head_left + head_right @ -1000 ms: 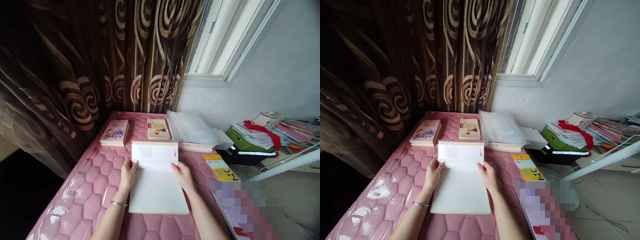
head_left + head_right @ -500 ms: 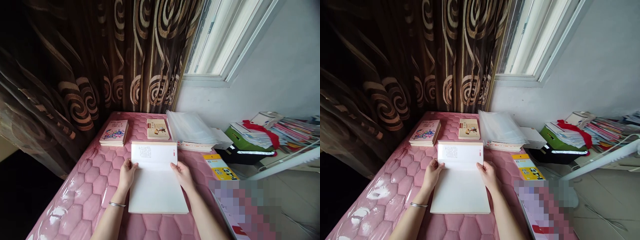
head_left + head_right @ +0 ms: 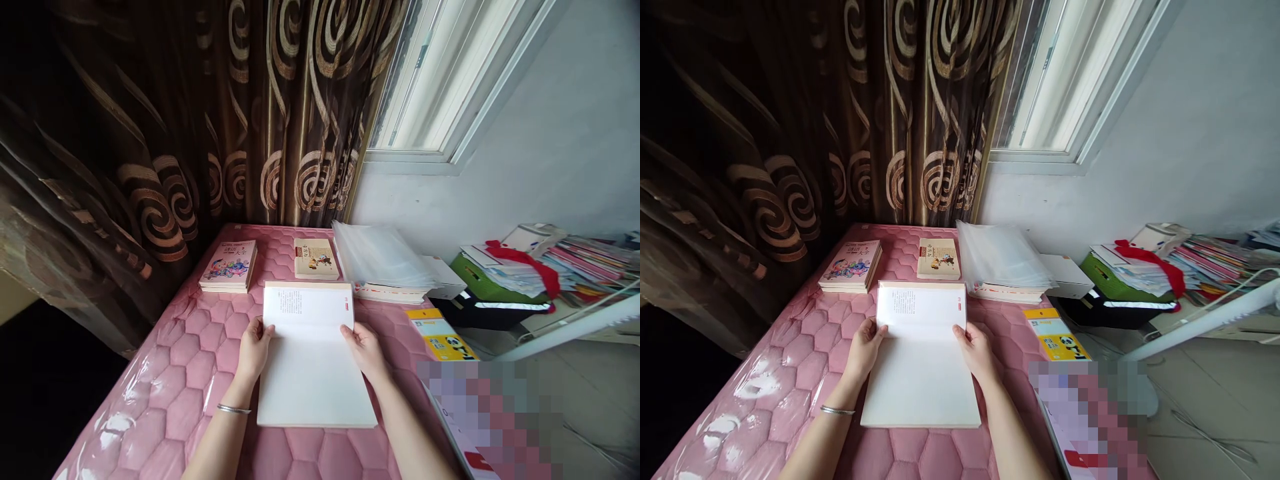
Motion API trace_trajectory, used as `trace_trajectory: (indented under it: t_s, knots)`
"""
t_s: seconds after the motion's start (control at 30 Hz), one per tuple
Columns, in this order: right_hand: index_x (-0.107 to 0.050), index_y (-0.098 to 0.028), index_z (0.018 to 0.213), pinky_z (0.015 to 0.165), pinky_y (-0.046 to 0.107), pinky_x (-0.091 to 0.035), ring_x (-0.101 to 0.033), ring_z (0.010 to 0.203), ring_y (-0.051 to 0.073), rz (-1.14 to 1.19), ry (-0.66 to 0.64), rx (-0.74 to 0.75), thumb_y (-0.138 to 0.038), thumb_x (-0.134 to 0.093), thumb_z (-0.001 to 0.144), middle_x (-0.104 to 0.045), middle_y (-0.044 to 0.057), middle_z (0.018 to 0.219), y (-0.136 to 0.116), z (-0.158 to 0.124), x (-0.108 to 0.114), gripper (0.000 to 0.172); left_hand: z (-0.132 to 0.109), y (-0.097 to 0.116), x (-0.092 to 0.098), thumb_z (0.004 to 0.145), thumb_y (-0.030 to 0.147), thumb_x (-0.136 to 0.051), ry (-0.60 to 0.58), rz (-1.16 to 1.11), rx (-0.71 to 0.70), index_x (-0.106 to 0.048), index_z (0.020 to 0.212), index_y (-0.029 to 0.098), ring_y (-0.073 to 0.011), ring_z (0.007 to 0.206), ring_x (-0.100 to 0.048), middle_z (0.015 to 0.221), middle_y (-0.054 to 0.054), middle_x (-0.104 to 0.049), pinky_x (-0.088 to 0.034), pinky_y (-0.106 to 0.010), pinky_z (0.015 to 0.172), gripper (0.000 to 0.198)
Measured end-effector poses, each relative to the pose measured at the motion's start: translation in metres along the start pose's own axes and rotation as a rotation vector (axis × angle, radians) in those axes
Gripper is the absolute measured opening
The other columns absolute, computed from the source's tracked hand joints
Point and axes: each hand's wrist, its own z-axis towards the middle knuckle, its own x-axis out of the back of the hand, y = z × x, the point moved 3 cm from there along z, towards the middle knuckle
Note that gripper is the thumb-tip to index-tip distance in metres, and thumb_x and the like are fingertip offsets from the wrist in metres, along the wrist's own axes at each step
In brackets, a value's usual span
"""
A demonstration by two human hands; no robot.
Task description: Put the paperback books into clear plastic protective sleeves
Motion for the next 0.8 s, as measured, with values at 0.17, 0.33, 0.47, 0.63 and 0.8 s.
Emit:
trace_trajectory:
  t_s: [0.17,0.33,0.47,0.63,0.8]
  knots:
    - [-0.07,-0.017,0.08,0.064,0.029,-0.048,-0.061,0.072,0.022,-0.103,0.041,0.01,-0.068,-0.054,0.079,-0.069,0.008,0.078,0.0037,0.0006,0.0029,0.054,-0.0005,0.0018,-0.0019,0.074,0.044,-0.065,0.015,-0.003,0.009,-0.059,0.079,0.018,-0.0174,0.072,-0.058,0.07,-0.001,-0.062,-0.045,-0.027,0.07,0.028]
    - [-0.068,-0.018,0.074,0.064,0.03,-0.048,-0.06,0.07,0.022,-0.17,0.072,-0.012,-0.073,-0.051,0.077,-0.068,0.008,0.073,0.0058,0.0013,0.0028,0.058,-0.0002,-0.0001,-0.0029,0.074,0.047,-0.063,0.042,0.023,0.022,-0.056,0.077,0.018,-0.0164,0.069,-0.056,0.07,0.0,-0.06,-0.043,-0.026,0.068,0.03]
    - [-0.072,-0.018,0.085,0.072,0.031,-0.051,-0.063,0.081,0.025,-0.13,0.055,0.004,-0.069,-0.053,0.08,-0.071,0.01,0.086,0.0062,0.0012,0.0011,0.055,-0.0002,-0.0004,-0.0018,0.074,0.044,-0.064,0.004,0.007,0.011,-0.058,0.082,0.018,-0.0166,0.072,-0.056,0.072,0.0,-0.06,-0.044,-0.026,0.069,0.028]
    - [-0.072,-0.016,0.098,0.073,0.034,-0.053,-0.066,0.083,0.026,0.012,-0.035,-0.009,-0.062,-0.057,0.082,-0.073,0.011,0.091,0.0048,0.0015,0.001,0.051,-0.0014,0.0023,-0.0017,0.067,0.038,-0.07,-0.025,0.018,0.019,-0.058,0.086,0.018,-0.0146,0.068,-0.053,0.069,0.003,-0.057,-0.043,-0.024,0.066,0.03]
    - [-0.071,-0.018,0.105,0.082,0.037,-0.053,-0.066,0.093,0.027,0.011,-0.151,0.028,-0.056,-0.062,0.08,-0.073,0.011,0.101,0.003,0.0029,0.0053,0.046,-0.0029,0.0045,-0.0039,0.066,0.04,-0.07,0.005,0.027,0.047,-0.057,0.08,0.019,-0.0132,0.063,-0.049,0.065,0.005,-0.051,-0.039,-0.023,0.062,0.028]
